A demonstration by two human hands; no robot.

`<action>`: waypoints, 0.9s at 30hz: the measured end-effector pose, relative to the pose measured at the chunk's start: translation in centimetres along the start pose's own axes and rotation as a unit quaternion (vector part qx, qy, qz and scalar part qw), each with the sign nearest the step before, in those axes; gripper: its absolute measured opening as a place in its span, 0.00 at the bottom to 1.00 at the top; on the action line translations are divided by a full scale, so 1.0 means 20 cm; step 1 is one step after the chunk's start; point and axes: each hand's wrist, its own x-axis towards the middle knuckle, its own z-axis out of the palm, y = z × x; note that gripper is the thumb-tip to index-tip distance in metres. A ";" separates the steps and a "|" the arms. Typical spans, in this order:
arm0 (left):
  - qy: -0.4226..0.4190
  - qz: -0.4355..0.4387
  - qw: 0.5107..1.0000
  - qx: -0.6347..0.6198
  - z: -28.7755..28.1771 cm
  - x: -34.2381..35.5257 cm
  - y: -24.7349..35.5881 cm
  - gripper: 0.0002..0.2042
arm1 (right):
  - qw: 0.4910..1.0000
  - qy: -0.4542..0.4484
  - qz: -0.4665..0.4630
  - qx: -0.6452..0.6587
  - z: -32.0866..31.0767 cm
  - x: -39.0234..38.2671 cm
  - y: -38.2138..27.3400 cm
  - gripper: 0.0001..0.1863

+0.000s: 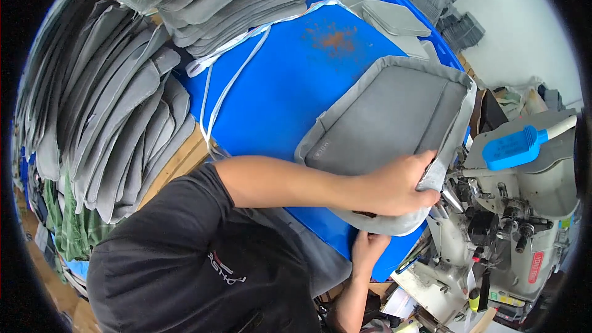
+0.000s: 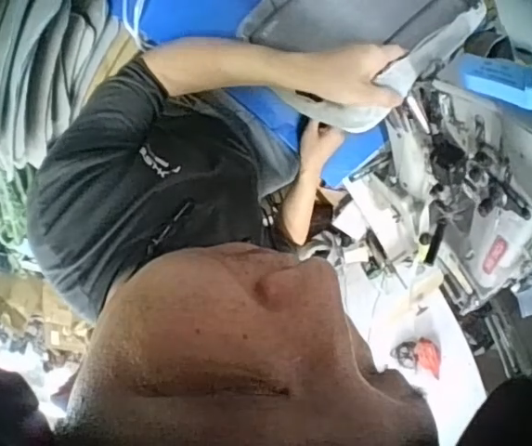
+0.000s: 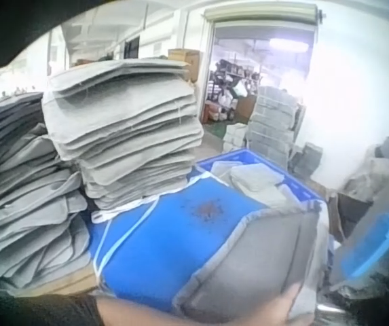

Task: Sewing a strap onto a bag panel using an industrial sewing machine.

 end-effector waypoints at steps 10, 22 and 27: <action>-0.085 -0.131 0.987 -0.042 -0.29 0.65 -0.11 0.16 | 0.993 -0.022 0.109 -0.024 0.02 0.05 -0.17 0.08; -0.094 0.166 0.948 0.255 -0.74 0.51 0.61 0.20 | 0.994 -0.016 0.092 -0.062 0.00 0.03 -0.16 0.08; -0.290 0.034 0.907 0.303 -0.90 0.20 0.03 0.28 | 0.995 -0.034 0.053 -0.083 -0.09 0.01 -0.27 0.09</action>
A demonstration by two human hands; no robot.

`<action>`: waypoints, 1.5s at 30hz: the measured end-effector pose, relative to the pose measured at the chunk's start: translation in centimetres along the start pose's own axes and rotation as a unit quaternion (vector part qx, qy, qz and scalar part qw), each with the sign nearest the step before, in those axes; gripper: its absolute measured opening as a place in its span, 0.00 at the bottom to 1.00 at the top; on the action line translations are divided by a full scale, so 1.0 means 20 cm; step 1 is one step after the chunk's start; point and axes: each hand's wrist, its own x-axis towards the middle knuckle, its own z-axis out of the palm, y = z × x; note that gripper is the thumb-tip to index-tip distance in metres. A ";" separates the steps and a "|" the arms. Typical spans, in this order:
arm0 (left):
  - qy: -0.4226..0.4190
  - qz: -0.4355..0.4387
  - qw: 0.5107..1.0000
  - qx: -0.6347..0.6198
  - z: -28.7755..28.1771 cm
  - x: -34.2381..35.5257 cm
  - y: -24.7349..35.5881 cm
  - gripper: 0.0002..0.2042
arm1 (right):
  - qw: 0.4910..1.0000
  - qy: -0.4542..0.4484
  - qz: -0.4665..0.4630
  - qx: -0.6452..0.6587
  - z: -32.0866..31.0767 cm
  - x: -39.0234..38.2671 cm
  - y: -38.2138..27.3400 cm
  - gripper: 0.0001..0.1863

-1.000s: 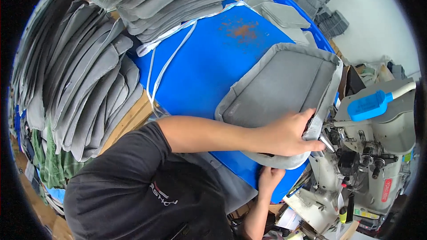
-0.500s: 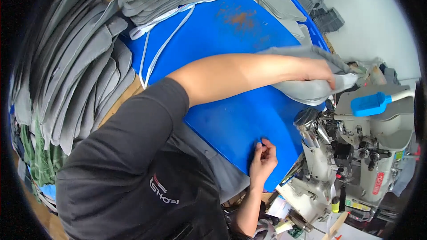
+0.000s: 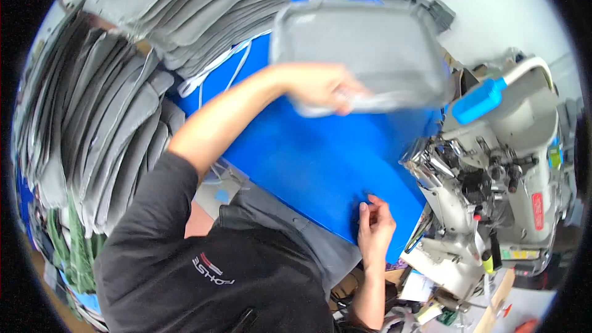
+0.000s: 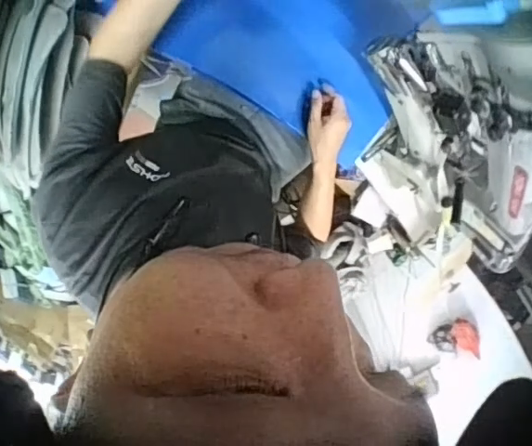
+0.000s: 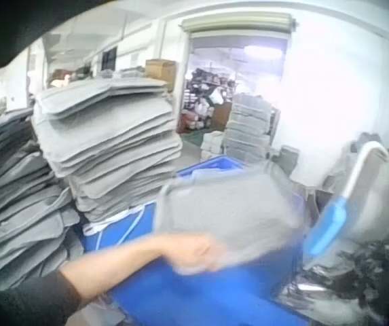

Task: Sewing a strap onto a bag panel using an industrial sewing machine.

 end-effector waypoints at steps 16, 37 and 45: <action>0.068 -0.035 0.974 0.213 0.74 0.10 0.27 0.18 | 0.844 0.366 -0.167 -0.355 -0.83 0.00 0.11 0.21; 0.363 0.005 0.922 -0.136 0.73 0.35 0.44 0.18 | 0.852 0.291 -0.123 -0.418 -0.79 0.23 0.04 0.08; 0.367 0.031 0.919 -0.139 0.72 0.37 0.41 0.24 | 0.838 0.286 -0.131 -0.445 -0.87 0.14 0.06 0.20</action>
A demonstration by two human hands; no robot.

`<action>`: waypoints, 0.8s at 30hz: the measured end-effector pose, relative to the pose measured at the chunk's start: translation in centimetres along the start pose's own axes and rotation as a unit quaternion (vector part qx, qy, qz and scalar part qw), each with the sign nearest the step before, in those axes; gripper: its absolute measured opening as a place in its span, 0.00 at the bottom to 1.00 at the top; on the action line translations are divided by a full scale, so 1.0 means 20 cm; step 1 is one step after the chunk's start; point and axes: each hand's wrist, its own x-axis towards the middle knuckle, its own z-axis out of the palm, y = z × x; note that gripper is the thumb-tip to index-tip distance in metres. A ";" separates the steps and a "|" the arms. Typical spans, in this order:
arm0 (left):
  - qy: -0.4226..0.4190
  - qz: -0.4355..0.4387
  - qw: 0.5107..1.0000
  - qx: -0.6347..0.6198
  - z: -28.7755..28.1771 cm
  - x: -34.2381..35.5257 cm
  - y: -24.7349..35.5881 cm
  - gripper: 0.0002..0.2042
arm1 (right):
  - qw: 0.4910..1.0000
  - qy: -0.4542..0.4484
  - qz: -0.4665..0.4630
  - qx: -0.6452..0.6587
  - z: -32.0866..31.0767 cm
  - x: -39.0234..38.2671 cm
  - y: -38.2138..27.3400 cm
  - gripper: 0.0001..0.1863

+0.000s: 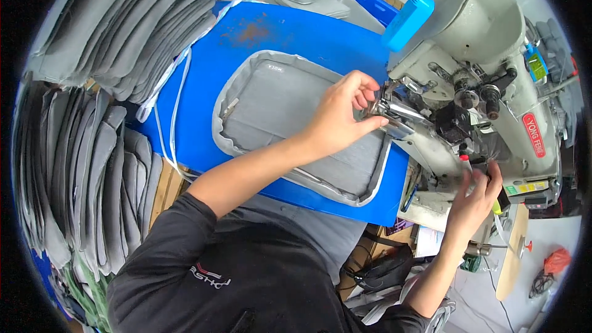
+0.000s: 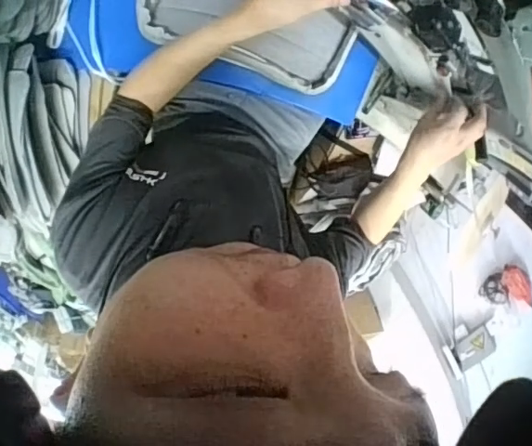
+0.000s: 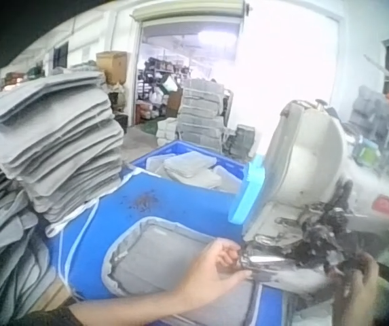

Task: Sewing a strap onto a bag panel using an industrial sewing machine.

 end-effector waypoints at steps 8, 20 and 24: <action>-0.008 -0.022 1.000 0.008 0.02 0.01 -0.01 0.26 | 0.999 0.004 0.024 0.035 0.01 0.07 -0.12 0.18; -0.012 0.016 1.000 -0.018 0.02 0.01 -0.01 0.24 | 0.979 -0.033 -0.026 0.202 0.16 0.26 0.05 0.26; 0.019 0.029 0.999 -0.019 0.06 0.05 -0.01 0.19 | 0.977 -0.074 0.018 0.197 0.19 0.30 0.10 0.25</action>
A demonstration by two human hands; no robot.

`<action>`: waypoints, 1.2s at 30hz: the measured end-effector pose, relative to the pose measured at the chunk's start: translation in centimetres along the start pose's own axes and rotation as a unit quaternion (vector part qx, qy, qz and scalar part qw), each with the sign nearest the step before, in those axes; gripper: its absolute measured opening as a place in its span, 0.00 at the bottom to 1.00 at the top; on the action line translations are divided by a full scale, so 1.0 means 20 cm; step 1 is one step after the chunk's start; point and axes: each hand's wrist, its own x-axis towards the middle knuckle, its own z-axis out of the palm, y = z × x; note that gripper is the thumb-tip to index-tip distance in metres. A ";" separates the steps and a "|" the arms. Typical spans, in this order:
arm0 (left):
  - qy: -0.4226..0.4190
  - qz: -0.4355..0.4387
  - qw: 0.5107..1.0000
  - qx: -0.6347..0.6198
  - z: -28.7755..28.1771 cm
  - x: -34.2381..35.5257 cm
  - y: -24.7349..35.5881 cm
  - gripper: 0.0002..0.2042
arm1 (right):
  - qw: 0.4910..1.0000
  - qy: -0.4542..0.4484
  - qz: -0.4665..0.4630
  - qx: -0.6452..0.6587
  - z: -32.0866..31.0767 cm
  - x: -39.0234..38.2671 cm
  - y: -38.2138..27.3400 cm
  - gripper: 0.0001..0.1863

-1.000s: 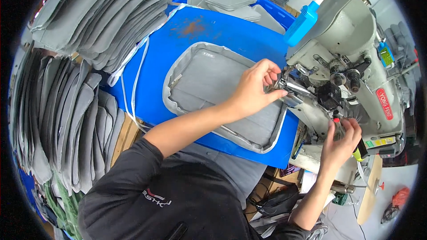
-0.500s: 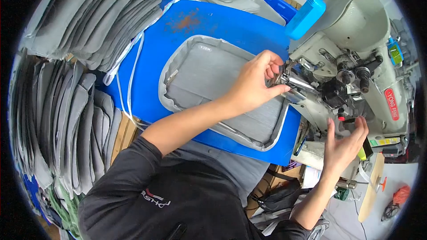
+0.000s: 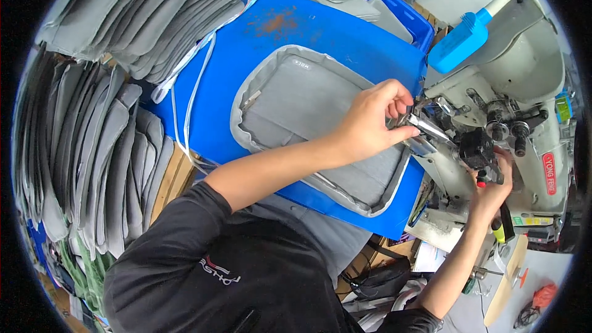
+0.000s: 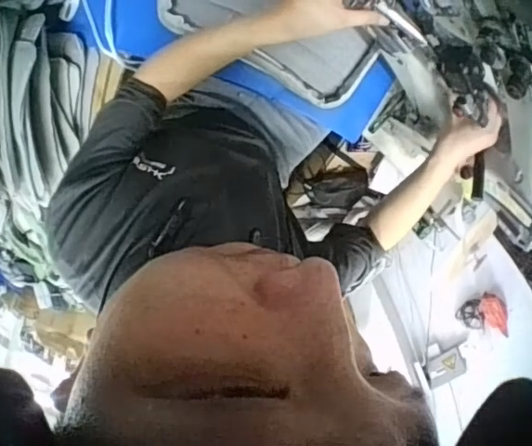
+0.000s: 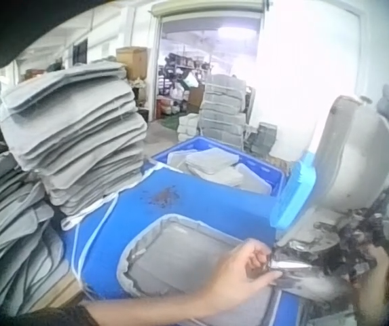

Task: Sewing a strap onto a bag panel using an industrial sewing machine.

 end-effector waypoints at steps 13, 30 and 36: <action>-0.058 -0.014 0.996 0.067 -0.19 0.04 0.11 0.23 | 0.980 -0.159 -0.093 0.073 0.19 -0.63 -0.53 0.28; -0.042 -0.284 0.522 0.803 -1.95 0.75 1.27 0.38 | 0.917 -0.289 -0.240 0.132 0.55 -0.73 -0.89 0.18; 0.175 -0.168 0.589 0.771 -2.29 0.86 1.40 0.21 | 0.915 -0.250 -0.261 0.180 0.54 -0.75 -0.91 0.18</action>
